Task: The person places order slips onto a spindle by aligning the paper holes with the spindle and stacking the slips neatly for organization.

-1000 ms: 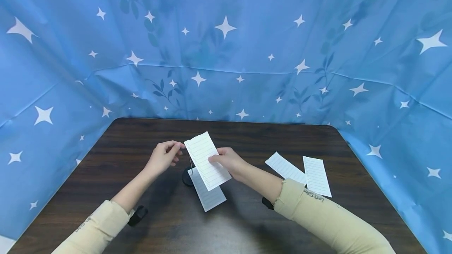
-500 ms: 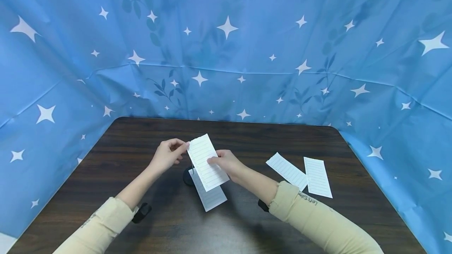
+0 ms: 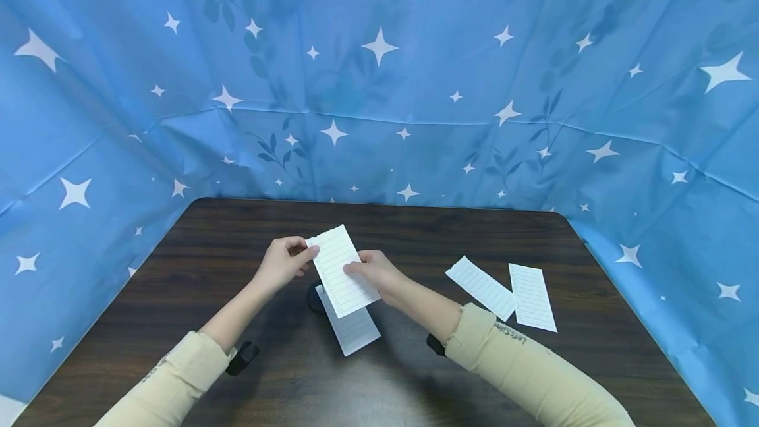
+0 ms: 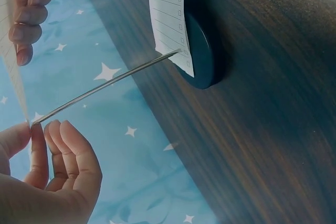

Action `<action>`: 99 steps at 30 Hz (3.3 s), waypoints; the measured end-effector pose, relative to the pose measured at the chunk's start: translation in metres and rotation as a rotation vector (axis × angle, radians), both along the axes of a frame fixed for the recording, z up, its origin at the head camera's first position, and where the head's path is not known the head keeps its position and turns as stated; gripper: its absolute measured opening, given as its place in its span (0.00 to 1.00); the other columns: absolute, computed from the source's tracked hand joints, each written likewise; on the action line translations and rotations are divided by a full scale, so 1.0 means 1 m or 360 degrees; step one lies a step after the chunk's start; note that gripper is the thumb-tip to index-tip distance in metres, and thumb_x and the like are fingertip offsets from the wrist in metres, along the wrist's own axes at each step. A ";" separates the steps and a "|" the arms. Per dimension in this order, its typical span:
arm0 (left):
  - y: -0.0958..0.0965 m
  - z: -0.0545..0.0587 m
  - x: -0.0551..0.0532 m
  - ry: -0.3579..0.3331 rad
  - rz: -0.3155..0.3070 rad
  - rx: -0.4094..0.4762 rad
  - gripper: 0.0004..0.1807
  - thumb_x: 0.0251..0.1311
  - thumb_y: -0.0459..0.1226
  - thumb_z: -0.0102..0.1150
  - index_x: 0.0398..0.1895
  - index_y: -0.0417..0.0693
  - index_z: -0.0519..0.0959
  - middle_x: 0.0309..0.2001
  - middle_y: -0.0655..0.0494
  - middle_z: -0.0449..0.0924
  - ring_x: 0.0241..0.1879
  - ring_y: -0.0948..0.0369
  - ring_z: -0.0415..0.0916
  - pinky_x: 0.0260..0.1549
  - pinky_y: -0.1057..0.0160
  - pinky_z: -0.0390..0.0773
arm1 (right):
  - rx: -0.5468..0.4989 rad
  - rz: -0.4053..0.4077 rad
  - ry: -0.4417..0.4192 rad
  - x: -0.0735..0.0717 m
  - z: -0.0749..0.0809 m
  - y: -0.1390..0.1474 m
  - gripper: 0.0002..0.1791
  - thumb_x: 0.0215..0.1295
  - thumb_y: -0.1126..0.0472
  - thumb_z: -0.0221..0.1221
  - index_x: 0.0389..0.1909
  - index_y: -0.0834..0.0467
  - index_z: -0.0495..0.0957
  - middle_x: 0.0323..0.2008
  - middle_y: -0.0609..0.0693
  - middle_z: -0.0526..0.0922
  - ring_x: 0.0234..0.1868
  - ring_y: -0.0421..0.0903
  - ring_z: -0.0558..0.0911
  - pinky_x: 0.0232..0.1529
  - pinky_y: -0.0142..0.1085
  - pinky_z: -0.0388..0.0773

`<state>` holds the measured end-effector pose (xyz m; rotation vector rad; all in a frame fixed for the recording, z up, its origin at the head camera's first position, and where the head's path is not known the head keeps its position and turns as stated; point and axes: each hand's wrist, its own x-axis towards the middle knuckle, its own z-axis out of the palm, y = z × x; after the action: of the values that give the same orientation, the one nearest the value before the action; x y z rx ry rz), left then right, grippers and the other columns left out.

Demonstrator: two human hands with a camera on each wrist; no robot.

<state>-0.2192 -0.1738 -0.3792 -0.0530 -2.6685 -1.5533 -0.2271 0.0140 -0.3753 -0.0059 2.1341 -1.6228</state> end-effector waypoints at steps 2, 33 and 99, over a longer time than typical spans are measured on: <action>0.000 -0.001 0.000 -0.0020 0.0013 0.0011 0.13 0.63 0.36 0.56 0.38 0.31 0.77 0.32 0.38 0.79 0.26 0.59 0.77 0.27 0.64 0.82 | 0.0000 0.0000 -0.0006 0.000 -0.001 -0.001 0.17 0.64 0.63 0.54 0.51 0.67 0.74 0.40 0.57 0.82 0.31 0.42 0.80 0.29 0.30 0.77; -0.003 -0.004 -0.005 -0.0060 0.0046 0.0045 0.14 0.65 0.38 0.54 0.37 0.31 0.77 0.29 0.40 0.78 0.25 0.60 0.77 0.26 0.63 0.83 | 0.0097 0.0015 0.0105 -0.002 -0.010 0.001 0.15 0.66 0.62 0.55 0.48 0.68 0.76 0.39 0.58 0.84 0.32 0.43 0.83 0.29 0.29 0.78; 0.003 -0.046 -0.006 -0.0151 0.0031 -0.0188 0.10 0.64 0.37 0.53 0.32 0.36 0.77 0.28 0.41 0.79 0.22 0.60 0.74 0.19 0.66 0.78 | 0.0219 -0.0016 0.0060 0.005 -0.053 0.013 0.12 0.66 0.60 0.52 0.37 0.67 0.76 0.27 0.49 0.73 0.27 0.42 0.71 0.25 0.29 0.69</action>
<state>-0.2252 -0.1712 -0.4254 0.0429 -2.8224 -1.4262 -0.2222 0.0271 -0.4283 0.0178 2.2735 -1.4891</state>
